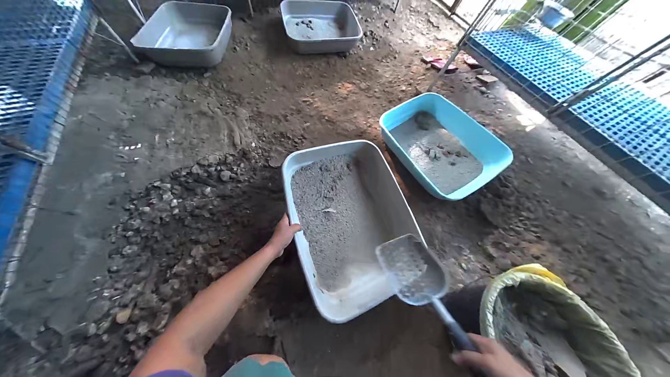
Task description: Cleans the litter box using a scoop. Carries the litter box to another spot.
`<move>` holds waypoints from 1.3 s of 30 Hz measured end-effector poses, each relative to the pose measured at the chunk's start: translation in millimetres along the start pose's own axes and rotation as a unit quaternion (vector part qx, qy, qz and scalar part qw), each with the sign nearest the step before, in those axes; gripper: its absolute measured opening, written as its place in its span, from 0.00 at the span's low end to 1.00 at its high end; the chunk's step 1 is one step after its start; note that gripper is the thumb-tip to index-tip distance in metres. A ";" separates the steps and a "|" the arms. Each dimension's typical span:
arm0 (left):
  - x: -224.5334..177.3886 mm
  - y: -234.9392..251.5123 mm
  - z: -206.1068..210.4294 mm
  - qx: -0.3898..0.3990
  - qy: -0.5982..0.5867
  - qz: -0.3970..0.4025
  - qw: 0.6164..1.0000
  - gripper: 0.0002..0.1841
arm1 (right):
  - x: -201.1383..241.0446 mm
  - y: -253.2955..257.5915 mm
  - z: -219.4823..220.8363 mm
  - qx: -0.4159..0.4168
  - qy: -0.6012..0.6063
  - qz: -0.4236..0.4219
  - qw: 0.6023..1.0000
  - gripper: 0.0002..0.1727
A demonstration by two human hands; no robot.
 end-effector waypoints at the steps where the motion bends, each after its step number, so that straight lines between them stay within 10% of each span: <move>1: -3.9 -10.6 4.1 -0.004 0.002 0.009 1.000 0.41 | 2.0 22.3 17.5 0.011 0.001 0.010 1.000 0.14; 11: -23.3 -76.9 24.9 0.013 0.057 0.093 0.994 0.40 | 110.8 130.2 101.9 0.006 0.196 -0.131 0.972 0.04; 17: -19.7 -59.6 18.7 0.021 0.041 0.072 0.996 0.38 | 185.0 162.3 48.0 -0.121 -0.040 -0.216 0.968 0.13; 33: 41.4 9.5 -6.5 0.014 -0.048 -0.045 0.998 0.46 | 118.3 141.2 51.7 -0.109 -0.309 -0.058 0.943 0.27; 39: 68.5 -22.6 24.9 0.015 -0.184 -0.099 0.978 0.36 | 90.8 151.8 55.6 0.034 -0.026 -0.097 0.994 0.12</move>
Point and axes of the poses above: each hand's wrist, its own y-axis towards the middle knuckle, its own z-axis out of the palm, x = y × z, the point moved 4 cm from there along y, towards the middle knuckle, and after that the axes turned 11 degrees about x, right-handed, at the moved point
